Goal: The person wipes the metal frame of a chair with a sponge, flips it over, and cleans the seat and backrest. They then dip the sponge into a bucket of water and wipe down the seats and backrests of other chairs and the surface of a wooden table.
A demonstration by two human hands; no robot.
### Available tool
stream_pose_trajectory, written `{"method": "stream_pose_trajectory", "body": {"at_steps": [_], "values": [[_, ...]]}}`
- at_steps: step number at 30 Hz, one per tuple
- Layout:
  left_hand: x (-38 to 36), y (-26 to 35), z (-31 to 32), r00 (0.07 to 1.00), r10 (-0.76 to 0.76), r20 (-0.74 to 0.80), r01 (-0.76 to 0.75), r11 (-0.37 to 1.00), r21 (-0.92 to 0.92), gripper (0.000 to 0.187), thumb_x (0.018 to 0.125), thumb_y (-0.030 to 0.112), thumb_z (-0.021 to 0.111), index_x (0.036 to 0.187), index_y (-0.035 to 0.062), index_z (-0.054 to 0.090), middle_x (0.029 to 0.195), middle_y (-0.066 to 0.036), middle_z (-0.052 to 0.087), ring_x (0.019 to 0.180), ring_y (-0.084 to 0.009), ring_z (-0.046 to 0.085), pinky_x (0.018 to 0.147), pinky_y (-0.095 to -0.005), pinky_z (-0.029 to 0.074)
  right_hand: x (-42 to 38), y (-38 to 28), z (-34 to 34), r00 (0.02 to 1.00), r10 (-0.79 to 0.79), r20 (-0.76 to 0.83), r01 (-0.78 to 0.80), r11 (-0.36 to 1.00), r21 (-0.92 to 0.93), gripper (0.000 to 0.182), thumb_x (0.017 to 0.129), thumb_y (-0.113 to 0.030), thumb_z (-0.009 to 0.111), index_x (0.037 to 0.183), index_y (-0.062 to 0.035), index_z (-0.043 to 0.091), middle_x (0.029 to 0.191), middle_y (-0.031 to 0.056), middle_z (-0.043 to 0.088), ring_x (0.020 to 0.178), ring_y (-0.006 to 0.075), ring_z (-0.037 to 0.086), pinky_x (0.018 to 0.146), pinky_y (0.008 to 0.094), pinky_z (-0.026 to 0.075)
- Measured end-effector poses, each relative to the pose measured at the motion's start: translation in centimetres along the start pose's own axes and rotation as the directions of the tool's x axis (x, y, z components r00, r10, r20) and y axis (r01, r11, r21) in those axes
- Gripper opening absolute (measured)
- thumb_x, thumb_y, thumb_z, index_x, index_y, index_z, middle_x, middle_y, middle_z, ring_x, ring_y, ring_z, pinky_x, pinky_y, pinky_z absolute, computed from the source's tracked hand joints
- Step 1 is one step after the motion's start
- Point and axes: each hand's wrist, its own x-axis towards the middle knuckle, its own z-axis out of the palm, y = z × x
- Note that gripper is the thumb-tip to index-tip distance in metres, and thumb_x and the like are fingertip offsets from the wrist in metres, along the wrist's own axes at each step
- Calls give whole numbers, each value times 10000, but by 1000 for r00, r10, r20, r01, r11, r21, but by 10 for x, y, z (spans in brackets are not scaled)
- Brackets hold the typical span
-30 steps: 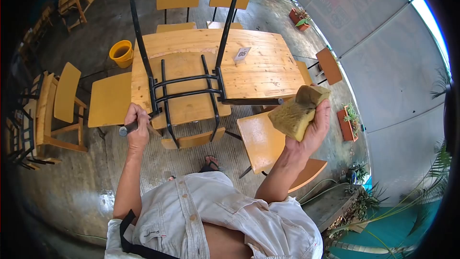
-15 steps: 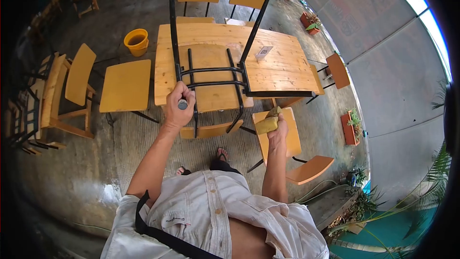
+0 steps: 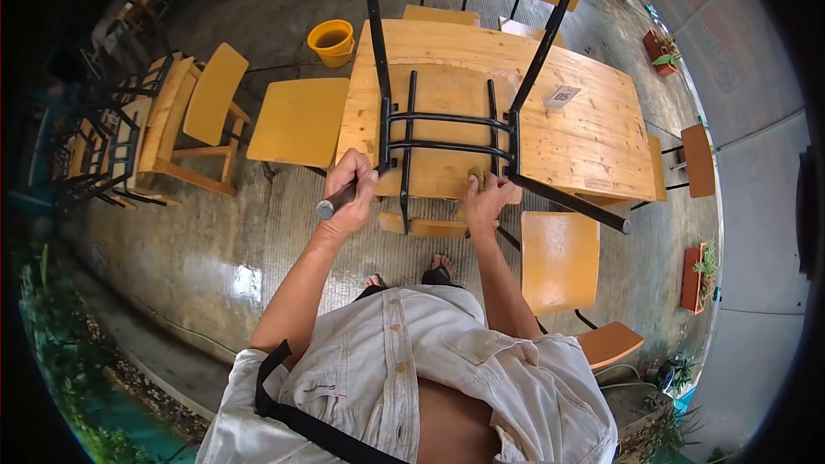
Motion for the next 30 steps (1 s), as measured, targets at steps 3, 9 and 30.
{"method": "stream_pose_trajectory", "body": {"at_steps": [3,9,30], "values": [[-2,4,1,1000,-28,6,28,999,17,196,932,34,547,810,63,396,727,-2,405,690,-100,367,644,-269,369,-23,-3,60,996,34,-82,-42,994,-105,285,879,-173,667,1004,71,591,1024,215,494,986,385,485,896,472,403],[-1,14,9,999,-24,-24,23,998,-53,194,967,94,532,825,91,400,704,-27,439,652,-125,436,714,-317,449,-70,-64,98,983,-104,148,92,992,87,170,904,-120,607,960,33,560,1007,227,496,970,402,480,870,488,397],[44,-9,-30,718,144,681,-60,988,-145,305,836,-27,677,788,61,389,682,-6,383,605,-95,331,532,-257,323,-108,21,48,409,909,-78,-295,213,932,266,946,-185,698,1116,7,626,936,66,677,799,140,621,691,291,518]]}}
